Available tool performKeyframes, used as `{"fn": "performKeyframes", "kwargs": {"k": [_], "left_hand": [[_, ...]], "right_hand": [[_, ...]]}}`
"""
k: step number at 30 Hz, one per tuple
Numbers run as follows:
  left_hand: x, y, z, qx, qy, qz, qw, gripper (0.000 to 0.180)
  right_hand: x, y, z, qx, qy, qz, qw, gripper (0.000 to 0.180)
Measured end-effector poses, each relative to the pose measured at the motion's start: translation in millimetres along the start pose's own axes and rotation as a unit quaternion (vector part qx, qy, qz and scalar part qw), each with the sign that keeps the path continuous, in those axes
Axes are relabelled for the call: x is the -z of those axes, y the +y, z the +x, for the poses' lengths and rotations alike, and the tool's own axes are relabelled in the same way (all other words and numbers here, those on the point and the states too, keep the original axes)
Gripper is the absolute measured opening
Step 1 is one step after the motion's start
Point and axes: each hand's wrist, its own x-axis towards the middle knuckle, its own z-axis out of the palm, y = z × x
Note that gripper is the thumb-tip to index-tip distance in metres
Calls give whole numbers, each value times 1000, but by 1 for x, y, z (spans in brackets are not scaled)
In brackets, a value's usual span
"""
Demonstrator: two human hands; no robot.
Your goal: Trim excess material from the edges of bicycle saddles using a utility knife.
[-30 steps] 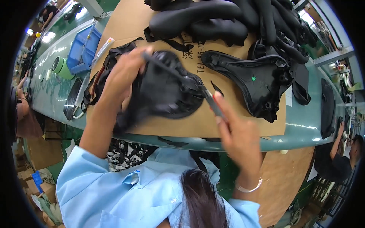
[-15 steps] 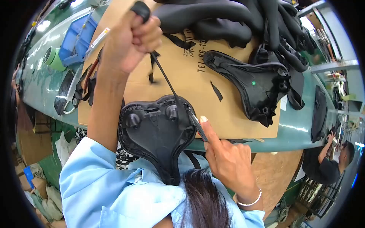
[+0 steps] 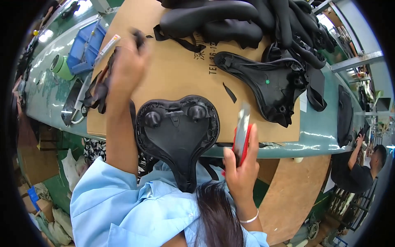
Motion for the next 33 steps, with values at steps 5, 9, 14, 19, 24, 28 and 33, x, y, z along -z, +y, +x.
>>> {"fn": "performKeyframes", "kwargs": {"k": [5, 9, 14, 19, 24, 28, 33], "left_hand": [[9, -20, -32, -91, -183, -45, 978, 44], [17, -48, -20, -49, -539, -366, 757, 51], [33, -67, 83, 141, -254, -585, 757, 30], [-8, -61, 249, 58, 86, -797, 594, 43], [-56, -6, 241, -70, -91, -360, 926, 57], [-84, -6, 214, -154, 8, -103, 983, 44], [-53, -13, 143, -212, 133, -233, 940, 40]], "right_hand": [[-37, 12, 67, 151, 13, 21, 988, 87], [-31, -31, 85, 147, 4, 252, 956, 88], [9, -29, 109, 97, 236, 338, 906, 65], [-6, -11, 96, 46, 190, 276, 941, 53], [3, 15, 98, -26, 206, 243, 948, 53], [0, 18, 98, -39, 197, 263, 944, 53], [3, 28, 84, -25, 183, 271, 945, 54]]}}
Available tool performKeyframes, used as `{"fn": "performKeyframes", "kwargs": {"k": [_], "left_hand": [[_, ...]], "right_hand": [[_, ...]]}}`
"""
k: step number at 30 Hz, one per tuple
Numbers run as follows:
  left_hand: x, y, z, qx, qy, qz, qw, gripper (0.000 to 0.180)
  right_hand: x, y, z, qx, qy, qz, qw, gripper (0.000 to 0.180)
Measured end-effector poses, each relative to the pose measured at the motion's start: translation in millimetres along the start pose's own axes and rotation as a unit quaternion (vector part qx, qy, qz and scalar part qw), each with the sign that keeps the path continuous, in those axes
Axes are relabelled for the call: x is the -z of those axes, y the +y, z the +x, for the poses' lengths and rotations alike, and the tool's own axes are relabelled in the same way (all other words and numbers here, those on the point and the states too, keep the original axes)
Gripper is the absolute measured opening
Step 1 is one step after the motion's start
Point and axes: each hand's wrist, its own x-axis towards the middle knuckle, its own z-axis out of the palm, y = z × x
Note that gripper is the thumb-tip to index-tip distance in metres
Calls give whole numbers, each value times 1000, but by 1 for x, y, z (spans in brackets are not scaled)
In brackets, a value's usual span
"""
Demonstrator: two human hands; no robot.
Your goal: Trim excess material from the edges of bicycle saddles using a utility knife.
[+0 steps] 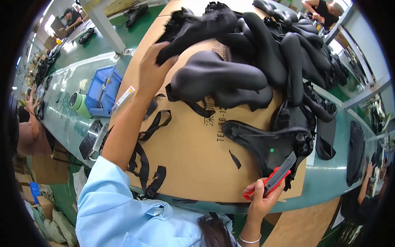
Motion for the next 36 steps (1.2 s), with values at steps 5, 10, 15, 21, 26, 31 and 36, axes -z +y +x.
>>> {"fn": "performKeyframes", "kwargs": {"k": [5, 10, 15, 21, 26, 31, 36], "left_hand": [[81, 74, -116, -202, -157, 118, 959, 35], [98, 136, -197, -152, -306, 228, 912, 26], [53, 177, -174, 22, -301, 167, 939, 32], [1, 179, -192, 130, -277, 115, 945, 26], [9, 173, -184, 305, -276, -107, 905, 15], [16, 168, -189, 319, -265, -119, 902, 13], [22, 169, -184, 414, -239, -218, 851, 15]], "right_hand": [[5, 2, -11, -10, -49, 65, 997, 57], [0, 5, -24, -95, -177, -11, 980, 55], [0, 15, -26, -44, -175, -126, 975, 63], [5, 7, -33, 5, -161, -163, 973, 62], [12, -9, -38, 60, -178, -222, 957, 55], [7, -26, -33, 192, -246, -309, 898, 49], [24, -25, -37, 130, -332, -329, 874, 54]]}}
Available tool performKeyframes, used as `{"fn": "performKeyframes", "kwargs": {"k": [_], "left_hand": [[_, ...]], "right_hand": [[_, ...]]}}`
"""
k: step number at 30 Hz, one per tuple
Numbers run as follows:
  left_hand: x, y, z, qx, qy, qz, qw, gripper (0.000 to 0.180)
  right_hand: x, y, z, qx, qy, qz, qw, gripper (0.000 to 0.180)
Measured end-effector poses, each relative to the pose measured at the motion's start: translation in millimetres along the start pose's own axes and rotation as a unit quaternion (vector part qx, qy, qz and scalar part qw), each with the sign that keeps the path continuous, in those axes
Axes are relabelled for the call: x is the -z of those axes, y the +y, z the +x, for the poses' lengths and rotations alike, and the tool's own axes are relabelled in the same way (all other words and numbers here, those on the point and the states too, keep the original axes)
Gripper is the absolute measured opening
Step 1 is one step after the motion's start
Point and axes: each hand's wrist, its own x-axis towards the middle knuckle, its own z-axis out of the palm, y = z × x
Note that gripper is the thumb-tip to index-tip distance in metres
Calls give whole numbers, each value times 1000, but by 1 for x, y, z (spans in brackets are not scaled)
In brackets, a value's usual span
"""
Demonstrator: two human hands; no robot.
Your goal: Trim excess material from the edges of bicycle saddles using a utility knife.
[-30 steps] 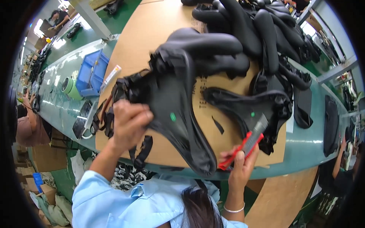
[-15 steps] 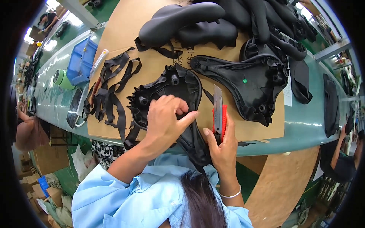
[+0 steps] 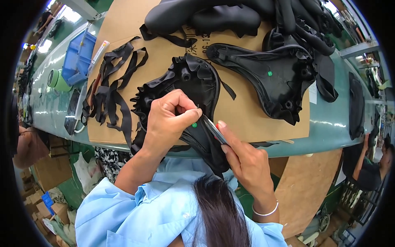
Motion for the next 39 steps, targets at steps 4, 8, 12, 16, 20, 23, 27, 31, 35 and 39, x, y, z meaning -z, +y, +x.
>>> {"fn": "performKeyframes", "kwargs": {"k": [4, 8, 12, 16, 20, 23, 27, 31, 35, 39], "left_hand": [[3, -5, 2, -68, -86, -103, 989, 12], [1, -5, 5, -34, -77, -249, 965, 6], [-17, -10, 18, -87, -32, -338, 937, 6], [-21, -6, 36, -139, 66, -463, 873, 8], [12, 11, 6, -365, -327, 26, 871, 14], [26, 26, -9, -413, -329, 242, 814, 20], [51, 4, 21, -395, -283, 383, 786, 17], [48, 2, 20, -381, -266, 345, 815, 11], [45, 3, 22, -366, -252, 360, 820, 8], [44, -1, 23, -362, -253, 369, 818, 9]], "right_hand": [[13, 9, -25, -11, -13, 24, 1000, 54], [35, -11, -48, -130, -124, 15, 984, 52], [24, -42, -54, -325, -101, 81, 937, 49], [-2, -35, -92, -167, 10, 50, 985, 49], [-8, -17, -93, -295, 240, 226, 897, 50], [-6, -14, -79, -248, 290, 228, 896, 52], [-10, -7, -69, -81, 220, 67, 970, 49], [-10, -17, -55, 37, 108, -70, 991, 50], [-18, -19, -35, 91, 67, -195, 974, 66], [-14, -25, -31, 89, 22, -291, 952, 70]]}}
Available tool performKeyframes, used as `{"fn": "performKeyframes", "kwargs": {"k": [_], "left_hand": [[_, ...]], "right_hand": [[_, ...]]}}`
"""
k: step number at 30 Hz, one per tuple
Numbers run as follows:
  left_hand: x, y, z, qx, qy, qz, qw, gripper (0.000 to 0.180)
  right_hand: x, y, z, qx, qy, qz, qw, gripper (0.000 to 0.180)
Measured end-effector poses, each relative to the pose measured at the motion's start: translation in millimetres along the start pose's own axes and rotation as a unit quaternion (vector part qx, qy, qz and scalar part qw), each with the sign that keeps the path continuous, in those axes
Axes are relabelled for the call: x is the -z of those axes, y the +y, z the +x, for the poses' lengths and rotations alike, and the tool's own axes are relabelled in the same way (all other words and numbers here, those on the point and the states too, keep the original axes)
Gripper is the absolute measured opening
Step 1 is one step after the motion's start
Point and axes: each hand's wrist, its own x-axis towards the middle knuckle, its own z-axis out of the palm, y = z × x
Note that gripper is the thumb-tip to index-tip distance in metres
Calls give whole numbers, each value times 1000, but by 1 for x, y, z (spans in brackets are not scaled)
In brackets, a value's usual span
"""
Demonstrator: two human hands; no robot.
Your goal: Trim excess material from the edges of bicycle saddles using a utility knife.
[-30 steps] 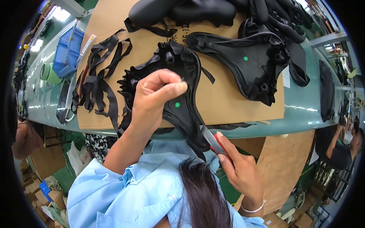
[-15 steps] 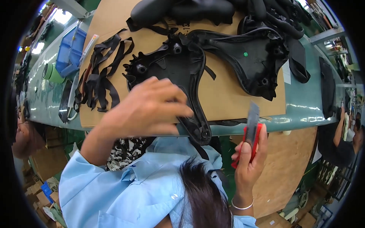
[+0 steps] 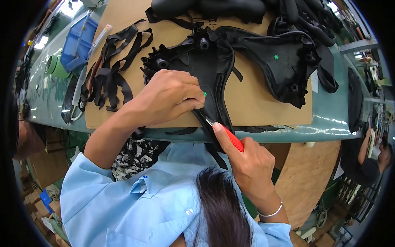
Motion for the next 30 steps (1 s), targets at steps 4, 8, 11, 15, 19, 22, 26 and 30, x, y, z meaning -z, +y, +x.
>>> {"fn": "performKeyframes", "kwargs": {"k": [4, 8, 11, 15, 19, 22, 26, 30], "left_hand": [[0, 0, -2, 3, 8, 7, 1000, 9], [-7, 8, -8, 73, 61, -23, 995, 11], [-9, 28, -9, 176, 123, -44, 976, 11], [-7, -4, 30, 89, 19, 88, 992, 14], [7, -17, 44, 157, -14, -171, 973, 18], [5, -18, 48, 227, 15, -249, 941, 20], [2, -21, 47, 241, 32, -330, 912, 17], [2, -25, 41, 235, 17, -402, 885, 11]], "right_hand": [[33, 4, -8, -6, -74, -21, 997, 69], [66, 17, 0, 11, -128, -126, 984, 67], [62, 37, -1, -14, -111, -125, 986, 60], [21, 21, 8, -264, 61, 536, 800, 62], [1, -1, 20, -317, -16, 653, 688, 56], [-5, -8, 32, -336, -51, 688, 641, 55], [-4, -20, 46, -339, -61, 676, 652, 53], [22, -20, 48, -336, -166, 605, 703, 54]]}}
